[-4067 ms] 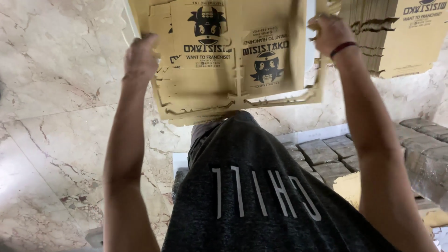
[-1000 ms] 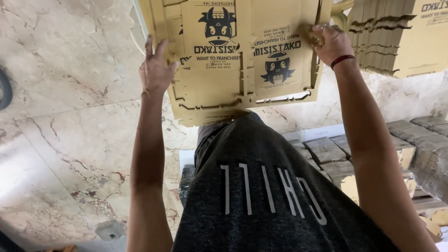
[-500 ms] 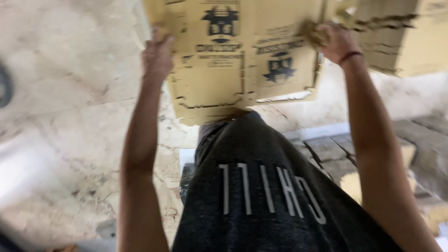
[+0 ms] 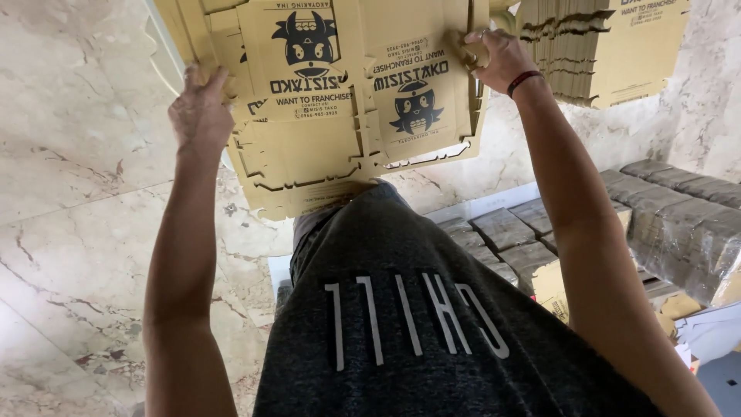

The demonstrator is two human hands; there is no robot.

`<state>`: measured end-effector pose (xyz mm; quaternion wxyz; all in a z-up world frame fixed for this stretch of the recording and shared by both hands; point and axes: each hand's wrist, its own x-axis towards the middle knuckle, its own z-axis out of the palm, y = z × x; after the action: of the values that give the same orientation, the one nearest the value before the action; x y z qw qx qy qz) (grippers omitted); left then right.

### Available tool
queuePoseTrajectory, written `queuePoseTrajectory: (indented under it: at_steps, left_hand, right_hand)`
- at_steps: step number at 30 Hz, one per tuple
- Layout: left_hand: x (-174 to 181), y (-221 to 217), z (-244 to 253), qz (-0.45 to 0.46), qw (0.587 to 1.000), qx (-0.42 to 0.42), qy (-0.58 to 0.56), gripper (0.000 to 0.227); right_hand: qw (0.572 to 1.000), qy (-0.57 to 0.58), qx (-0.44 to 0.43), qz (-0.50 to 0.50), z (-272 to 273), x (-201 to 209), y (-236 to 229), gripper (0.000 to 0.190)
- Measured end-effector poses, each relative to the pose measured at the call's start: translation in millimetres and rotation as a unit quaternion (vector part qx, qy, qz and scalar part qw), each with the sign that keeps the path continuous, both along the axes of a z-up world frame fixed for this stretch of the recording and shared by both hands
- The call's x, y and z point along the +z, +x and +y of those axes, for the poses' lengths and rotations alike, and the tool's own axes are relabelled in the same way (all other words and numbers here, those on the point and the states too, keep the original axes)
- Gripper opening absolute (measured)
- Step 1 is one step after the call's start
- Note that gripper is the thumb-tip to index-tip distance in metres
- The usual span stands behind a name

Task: The person assembles flat-packed cardboard boxes by folding the flaps and interlocking the tabs. They handle multiple boxes, folding them into shape and stacking them on a white surface.

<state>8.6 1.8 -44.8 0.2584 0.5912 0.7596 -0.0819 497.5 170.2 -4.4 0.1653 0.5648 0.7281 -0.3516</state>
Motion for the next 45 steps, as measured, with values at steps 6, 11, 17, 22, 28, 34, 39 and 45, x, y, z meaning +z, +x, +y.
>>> queuePoseTrajectory:
  at_steps: [6, 11, 17, 22, 28, 34, 39, 45]
  left_hand:
    - [-31.0, 9.6, -0.8, 0.002, 0.997, 0.081, -0.014, 0.070]
    - [-28.4, 13.1, 1.4, -0.064, 0.990, 0.127, 0.022, 0.065]
    - [-10.2, 25.2, 4.4, -0.065, 0.985, 0.154, -0.046, 0.086]
    - [-14.6, 21.3, 3.1, -0.042, 0.989, 0.129, -0.057, 0.086]
    - [-25.1, 14.7, 1.1, -0.001, 0.994, 0.104, -0.020, 0.066]
    - [-23.7, 13.7, -0.3, -0.020, 0.992, 0.123, -0.015, 0.058]
    - [-28.3, 7.0, 3.6, -0.027, 0.992, 0.122, -0.020, 0.066]
    - [-25.3, 12.0, 7.4, -0.018, 0.994, 0.109, -0.022, 0.073]
  right_hand:
    - [0.987, 0.133, 0.017, 0.083, -15.0, -41.3, 16.4, 0.043]
    - [0.993, 0.086, 0.003, 0.075, -10.7, -34.0, 16.6, 0.046]
    - [0.999, 0.016, 0.020, 0.021, 2.4, 0.1, 10.7, 0.051]
    - [0.999, -0.001, 0.048, -0.017, 6.7, 10.4, 1.6, 0.052]
    - [1.000, 0.018, 0.012, 0.006, 1.8, 0.1, -5.7, 0.052]
    - [0.999, 0.030, -0.016, 0.009, -3.9, -5.3, -8.9, 0.053]
    - [0.999, 0.028, 0.005, 0.015, 0.9, -14.3, 0.5, 0.055]
    - [1.000, -0.019, -0.018, 0.018, 6.4, 10.3, -7.8, 0.064]
